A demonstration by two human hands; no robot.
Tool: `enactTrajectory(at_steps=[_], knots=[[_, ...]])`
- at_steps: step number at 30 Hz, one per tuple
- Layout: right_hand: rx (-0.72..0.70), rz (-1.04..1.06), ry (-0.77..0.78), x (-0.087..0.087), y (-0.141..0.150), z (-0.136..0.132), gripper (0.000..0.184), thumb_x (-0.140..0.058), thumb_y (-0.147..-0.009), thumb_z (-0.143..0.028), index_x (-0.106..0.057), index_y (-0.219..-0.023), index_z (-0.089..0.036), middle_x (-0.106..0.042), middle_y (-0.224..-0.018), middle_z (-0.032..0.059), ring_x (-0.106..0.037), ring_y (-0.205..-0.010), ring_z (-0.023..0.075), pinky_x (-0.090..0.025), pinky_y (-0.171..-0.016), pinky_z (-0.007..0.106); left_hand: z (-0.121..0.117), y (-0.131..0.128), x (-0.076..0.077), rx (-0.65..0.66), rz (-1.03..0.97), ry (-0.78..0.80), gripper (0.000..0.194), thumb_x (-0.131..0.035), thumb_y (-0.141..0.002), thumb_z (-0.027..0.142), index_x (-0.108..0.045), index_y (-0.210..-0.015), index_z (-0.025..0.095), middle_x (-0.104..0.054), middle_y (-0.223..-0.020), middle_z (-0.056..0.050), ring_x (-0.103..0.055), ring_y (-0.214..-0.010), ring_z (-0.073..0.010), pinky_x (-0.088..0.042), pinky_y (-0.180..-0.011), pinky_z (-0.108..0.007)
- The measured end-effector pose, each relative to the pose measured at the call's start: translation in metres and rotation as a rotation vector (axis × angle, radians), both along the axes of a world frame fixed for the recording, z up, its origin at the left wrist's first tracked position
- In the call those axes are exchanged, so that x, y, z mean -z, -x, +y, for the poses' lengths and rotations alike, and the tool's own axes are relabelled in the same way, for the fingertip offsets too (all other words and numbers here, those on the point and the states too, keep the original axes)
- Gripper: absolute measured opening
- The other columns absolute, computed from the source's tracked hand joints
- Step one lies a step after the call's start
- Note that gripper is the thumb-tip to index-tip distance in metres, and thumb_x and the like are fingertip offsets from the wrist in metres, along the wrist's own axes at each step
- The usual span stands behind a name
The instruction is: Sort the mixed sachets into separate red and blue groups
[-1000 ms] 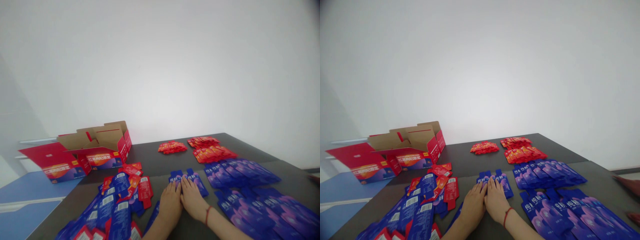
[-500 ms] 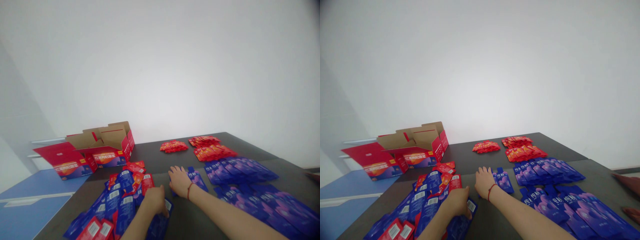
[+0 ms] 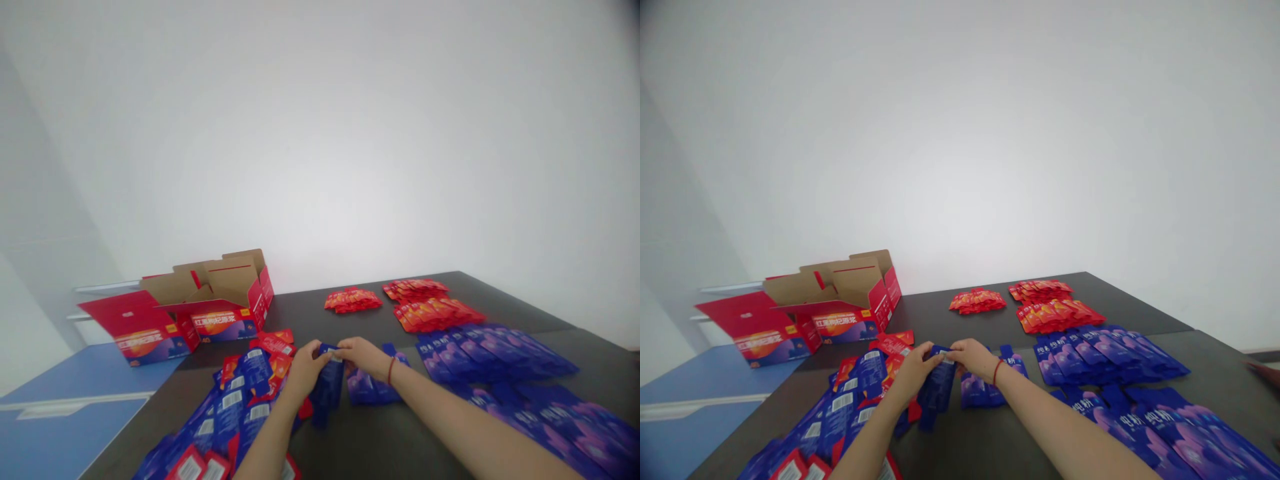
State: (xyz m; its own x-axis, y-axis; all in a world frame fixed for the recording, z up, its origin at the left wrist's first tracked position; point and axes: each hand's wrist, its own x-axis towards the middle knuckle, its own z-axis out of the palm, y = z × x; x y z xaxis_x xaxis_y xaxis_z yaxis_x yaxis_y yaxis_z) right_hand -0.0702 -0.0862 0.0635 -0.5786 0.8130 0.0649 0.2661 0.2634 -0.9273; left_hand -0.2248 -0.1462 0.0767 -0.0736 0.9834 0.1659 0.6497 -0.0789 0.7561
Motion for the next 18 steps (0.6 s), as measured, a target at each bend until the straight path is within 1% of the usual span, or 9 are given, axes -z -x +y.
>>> enactTrajectory(at_steps=[3,5,8,9,11,13,14,16,18], knots=[[0.100,0.014,-0.042,-0.004,-0.007,0.011,0.016,-0.047,-0.082,-0.024,-0.056,-0.071,-0.016,-0.055,-0.057,-0.0038,-0.055,-0.048,0.0108,-0.043,-0.047,0.020,0.009,-0.005,0.020,0.048,-0.140,0.039,0.020,-0.057,-0.073,0.025,-0.059,-0.089,0.014,-0.064,-0.080,-0.001,-0.058,-0.075,-0.0168,-0.043,-0.066,-0.024],[0.176,0.033,-0.084,-0.006,-0.012,0.012,0.018,-0.045,-0.084,-0.026,-0.057,-0.076,-0.016,-0.057,-0.061,-0.0028,-0.056,-0.050,0.0114,-0.043,-0.049,0.021,0.012,-0.005,0.028,0.055,-0.101,0.074,0.020,-0.056,-0.072,0.021,-0.062,-0.090,0.013,-0.066,-0.080,-0.001,-0.059,-0.074,-0.0171,-0.043,-0.065,-0.024],[0.217,0.060,-0.269,-0.011,-0.017,0.010,0.020,-0.047,-0.084,-0.030,-0.061,-0.078,-0.017,-0.061,-0.068,-0.0005,-0.059,-0.060,0.0135,-0.044,-0.058,0.022,0.014,-0.004,0.032,0.014,-0.001,0.080,0.019,-0.050,-0.076,0.020,-0.065,-0.084,0.014,-0.065,-0.075,0.000,-0.059,-0.069,-0.0164,-0.042,-0.062,-0.024],[0.187,0.058,-0.346,-0.014,-0.019,0.010,0.020,-0.049,-0.084,-0.031,-0.063,-0.078,-0.017,-0.064,-0.070,0.0003,-0.060,-0.064,0.0143,-0.045,-0.061,0.022,0.014,-0.004,0.032,0.001,0.018,0.075,0.020,-0.048,-0.078,0.021,-0.066,-0.084,0.015,-0.065,-0.072,0.000,-0.058,-0.066,-0.0160,-0.042,-0.061,-0.024],[0.037,0.006,-0.474,-0.021,-0.021,0.009,0.019,-0.054,-0.082,-0.031,-0.067,-0.084,-0.017,-0.068,-0.079,0.0016,-0.062,-0.073,0.0159,-0.045,-0.067,0.022,0.013,-0.003,0.031,-0.024,0.039,0.054,0.024,-0.044,-0.080,0.022,-0.067,-0.086,0.016,-0.065,-0.071,-0.001,-0.058,-0.063,-0.0159,-0.042,-0.060,-0.024],[-0.146,-0.125,-0.562,-0.029,-0.022,0.009,0.020,-0.057,-0.080,-0.028,-0.069,-0.094,-0.019,-0.071,-0.090,0.0024,-0.064,-0.083,0.0175,-0.046,-0.074,0.023,0.013,-0.001,0.033,-0.029,0.061,0.004,0.026,-0.043,-0.080,0.020,-0.067,-0.088,0.017,-0.067,-0.075,-0.002,-0.061,-0.068,-0.0167,-0.044,-0.064,-0.025],[-0.208,-0.215,-0.622,-0.031,-0.022,0.009,0.022,-0.058,-0.080,-0.026,-0.069,-0.098,-0.021,-0.071,-0.094,0.0027,-0.064,-0.087,0.0185,-0.045,-0.077,0.024,0.013,0.000,0.034,-0.025,0.072,-0.028,0.028,-0.042,-0.079,0.017,-0.068,-0.090,0.017,-0.069,-0.080,-0.003,-0.062,-0.073,-0.0171,-0.045,-0.068,-0.025],[-0.242,-0.404,-0.779,-0.032,-0.019,0.005,0.024,-0.054,-0.083,-0.022,-0.068,-0.102,-0.021,-0.071,-0.098,0.0043,-0.064,-0.091,0.0206,-0.045,-0.081,0.028,0.013,0.003,0.039,-0.021,0.100,-0.084,0.034,-0.041,-0.076,0.009,-0.066,-0.098,0.017,-0.069,-0.094,-0.005,-0.063,-0.088,-0.0172,-0.045,-0.080,-0.026],[-0.217,-0.540,-0.954,-0.024,-0.013,-0.003,0.028,-0.048,-0.086,-0.016,-0.065,-0.107,-0.019,-0.070,-0.102,0.0071,-0.063,-0.094,0.0220,-0.045,-0.083,0.031,0.013,0.007,0.045,-0.028,0.151,-0.118,0.045,-0.041,-0.072,0.004,-0.060,-0.112,0.015,-0.065,-0.112,-0.008,-0.058,-0.105,-0.0172,-0.041,-0.093,-0.027]])
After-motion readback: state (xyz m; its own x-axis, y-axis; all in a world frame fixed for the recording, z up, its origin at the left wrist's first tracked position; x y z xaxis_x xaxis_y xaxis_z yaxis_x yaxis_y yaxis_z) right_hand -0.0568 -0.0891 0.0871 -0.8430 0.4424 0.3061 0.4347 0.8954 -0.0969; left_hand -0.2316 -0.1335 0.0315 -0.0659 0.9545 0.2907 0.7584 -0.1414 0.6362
